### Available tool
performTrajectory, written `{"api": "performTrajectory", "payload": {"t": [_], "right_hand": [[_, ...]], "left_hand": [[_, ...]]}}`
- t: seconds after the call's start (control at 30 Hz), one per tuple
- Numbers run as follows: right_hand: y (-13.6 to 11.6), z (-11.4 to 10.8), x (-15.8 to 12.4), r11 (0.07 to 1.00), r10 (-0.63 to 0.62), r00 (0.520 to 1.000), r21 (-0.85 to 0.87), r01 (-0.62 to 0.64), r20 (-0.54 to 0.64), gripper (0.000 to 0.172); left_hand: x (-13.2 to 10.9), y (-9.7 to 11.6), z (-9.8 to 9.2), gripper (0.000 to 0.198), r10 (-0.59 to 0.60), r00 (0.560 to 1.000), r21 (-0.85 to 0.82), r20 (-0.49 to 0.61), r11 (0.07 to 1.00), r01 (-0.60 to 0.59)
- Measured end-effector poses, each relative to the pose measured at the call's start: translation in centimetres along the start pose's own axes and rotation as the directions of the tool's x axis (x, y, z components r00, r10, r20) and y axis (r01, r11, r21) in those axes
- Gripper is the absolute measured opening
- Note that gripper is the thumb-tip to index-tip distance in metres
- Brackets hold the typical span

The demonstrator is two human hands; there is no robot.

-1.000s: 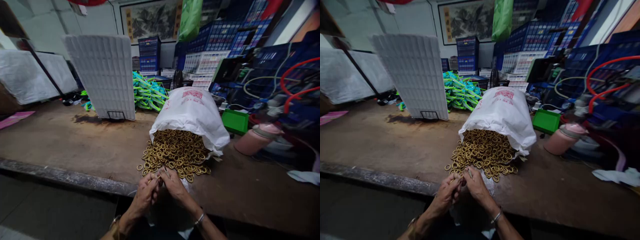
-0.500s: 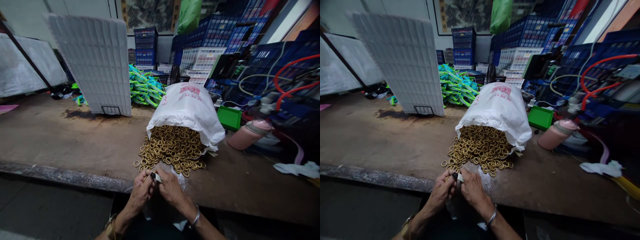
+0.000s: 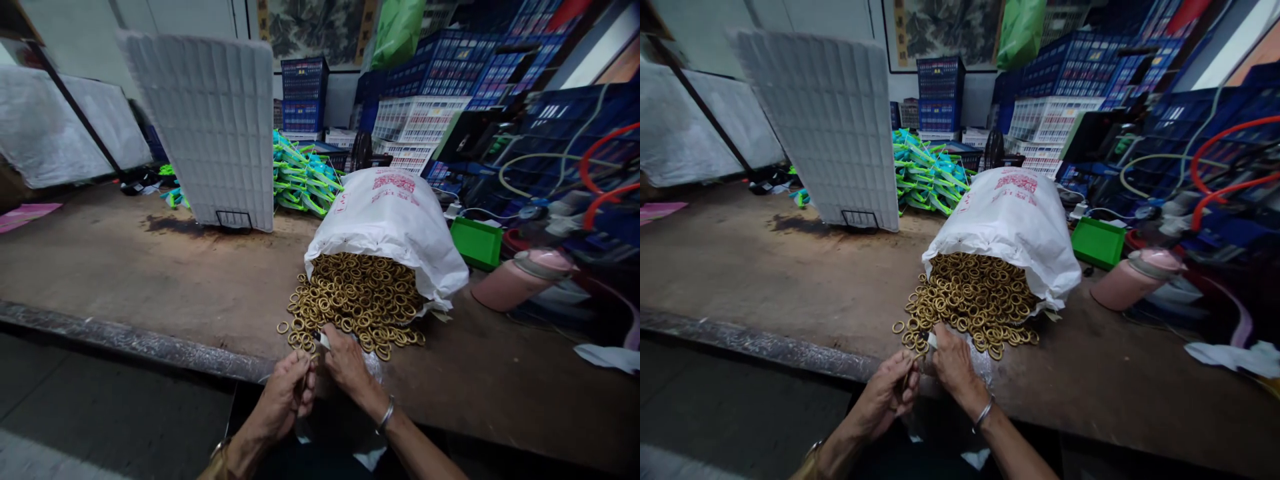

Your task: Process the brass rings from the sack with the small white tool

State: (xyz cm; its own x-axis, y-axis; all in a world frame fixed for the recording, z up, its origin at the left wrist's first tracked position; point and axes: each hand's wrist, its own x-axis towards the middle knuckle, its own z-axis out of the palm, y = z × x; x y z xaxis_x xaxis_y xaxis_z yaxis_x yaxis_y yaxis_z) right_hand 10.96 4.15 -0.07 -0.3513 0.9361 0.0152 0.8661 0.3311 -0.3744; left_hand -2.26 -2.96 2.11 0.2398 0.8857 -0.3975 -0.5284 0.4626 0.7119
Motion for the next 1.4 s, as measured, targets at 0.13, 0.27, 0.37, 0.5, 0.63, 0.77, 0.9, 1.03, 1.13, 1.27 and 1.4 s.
{"api": "performTrajectory", "payload": {"t": [0.13, 0.27, 0.37, 0.5, 0.63, 0.77, 0.9, 1.03, 1.13, 1.27, 1.4], "right_hand": [[-1.7, 0.3, 1.8, 0.998, -0.056, 0.998, 0.002, 0.056, -0.015, 0.033], [-3.1, 0.6, 3.2, 0.992, -0.072, 0.996, -0.103, 0.077, 0.047, 0.027], [-3.5, 1.0, 3.7, 0.982, -0.042, 0.996, -0.182, 0.055, 0.074, 0.027], [-3.5, 1.3, 4.1, 0.981, -0.007, 0.997, -0.192, 0.021, 0.073, 0.026], [-3.3, 1.2, 4.3, 0.988, -0.005, 0.997, -0.156, 0.017, 0.074, 0.023], [-2.9, 1.4, 4.1, 0.991, 0.006, 0.998, -0.137, 0.004, 0.070, 0.021], [-2.4, 1.7, 3.9, 0.993, 0.004, 0.999, -0.118, 0.002, 0.048, 0.020], [-2.0, 1.5, 3.7, 0.997, -0.002, 1.000, -0.076, 0.002, -0.002, 0.019], [-1.5, 1.1, 3.4, 0.999, -0.015, 0.999, -0.045, 0.013, -0.044, 0.015], [-1.0, 0.5, 2.4, 1.000, -0.011, 0.997, 0.005, 0.011, -0.072, 0.012], [-0.9, -0.2, 1.3, 0.995, -0.025, 0.995, 0.094, 0.034, -0.099, 0.013]], "left_hand": [[0.5, -0.2, -1.7, 0.029, -0.026, 0.999, -0.116, -0.048, 0.993, 0.020], [0.6, -0.2, -3.2, 0.024, -0.004, 0.998, -0.150, -0.069, 0.989, -0.007], [0.8, 0.1, -4.1, 0.020, 0.000, 0.999, -0.204, -0.047, 0.979, -0.010], [1.0, 0.4, -4.8, 0.020, -0.010, 1.000, -0.269, 0.015, 0.963, 0.014], [1.3, 0.6, -4.8, 0.024, -0.031, 1.000, -0.307, 0.000, 0.951, 0.030], [1.8, 0.9, -4.8, 0.025, -0.005, 1.000, -0.324, -0.029, 0.946, -0.004], [2.2, 0.9, -5.0, 0.030, -0.009, 0.996, -0.321, -0.093, 0.947, -0.021], [2.3, 0.6, -4.9, 0.033, 0.042, 0.984, -0.188, -0.171, 0.979, -0.074], [2.5, 0.4, -4.2, 0.033, 0.141, 0.959, 0.016, -0.245, 0.990, -0.142], [3.4, 0.7, -2.8, 0.037, 0.210, 0.936, 0.265, -0.281, 0.955, -0.134], [4.5, 1.0, -1.5, 0.036, 0.228, 0.954, 0.378, -0.197, 0.915, -0.141]]}}
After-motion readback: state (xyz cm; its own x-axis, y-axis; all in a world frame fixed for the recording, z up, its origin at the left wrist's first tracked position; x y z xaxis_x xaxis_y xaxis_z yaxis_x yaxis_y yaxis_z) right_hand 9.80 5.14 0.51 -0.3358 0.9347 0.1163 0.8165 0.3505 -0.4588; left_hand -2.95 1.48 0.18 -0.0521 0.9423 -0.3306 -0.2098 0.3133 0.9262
